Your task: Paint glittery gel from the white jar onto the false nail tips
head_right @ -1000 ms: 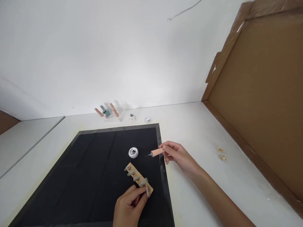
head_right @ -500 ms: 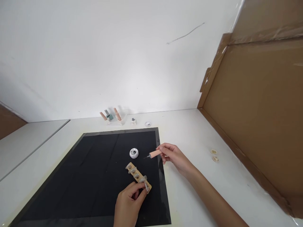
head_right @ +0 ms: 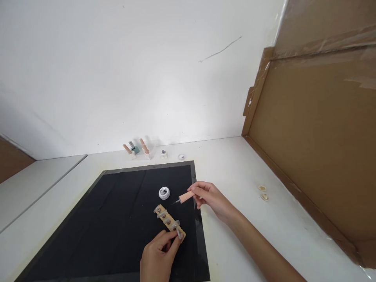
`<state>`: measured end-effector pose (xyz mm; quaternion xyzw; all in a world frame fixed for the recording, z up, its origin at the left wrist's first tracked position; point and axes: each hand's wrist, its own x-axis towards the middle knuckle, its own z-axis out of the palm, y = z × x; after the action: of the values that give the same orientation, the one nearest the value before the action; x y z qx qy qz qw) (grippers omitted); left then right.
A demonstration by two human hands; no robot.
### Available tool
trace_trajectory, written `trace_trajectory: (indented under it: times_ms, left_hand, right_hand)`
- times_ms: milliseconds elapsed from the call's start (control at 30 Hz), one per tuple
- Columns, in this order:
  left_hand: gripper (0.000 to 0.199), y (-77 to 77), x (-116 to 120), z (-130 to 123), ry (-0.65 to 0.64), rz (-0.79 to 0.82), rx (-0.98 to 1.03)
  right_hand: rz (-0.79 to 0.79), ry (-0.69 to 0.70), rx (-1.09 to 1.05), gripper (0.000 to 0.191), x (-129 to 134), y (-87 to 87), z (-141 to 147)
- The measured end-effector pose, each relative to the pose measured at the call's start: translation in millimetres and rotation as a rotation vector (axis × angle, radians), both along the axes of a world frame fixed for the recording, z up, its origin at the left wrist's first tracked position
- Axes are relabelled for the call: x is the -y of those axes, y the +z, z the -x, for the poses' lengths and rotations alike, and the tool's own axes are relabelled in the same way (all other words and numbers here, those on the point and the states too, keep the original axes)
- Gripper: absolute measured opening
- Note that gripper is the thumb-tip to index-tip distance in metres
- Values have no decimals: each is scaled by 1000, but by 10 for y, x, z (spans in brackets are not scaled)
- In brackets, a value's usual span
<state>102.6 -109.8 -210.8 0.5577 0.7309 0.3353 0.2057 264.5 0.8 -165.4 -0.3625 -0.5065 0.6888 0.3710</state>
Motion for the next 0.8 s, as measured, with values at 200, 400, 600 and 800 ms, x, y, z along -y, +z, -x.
trace_trajectory:
  times_ms: [200,400,600,800]
  left_hand:
    - [25,-34,-9,12,-40,-6,-29]
    - [26,-58,-10,41,-95,-21,24]
    - [30,-94,-27,87,-136,-63,122]
    - [33,-108,-46,114,-170,-69,170]
  right_hand:
    - [11,10,3,31,8,-6,4]
    - [14,25,13,31,6,-42,14]
    - [11,35,25,32,-10,-58,11]
    - [14,51,35,30,-27,-61,11]
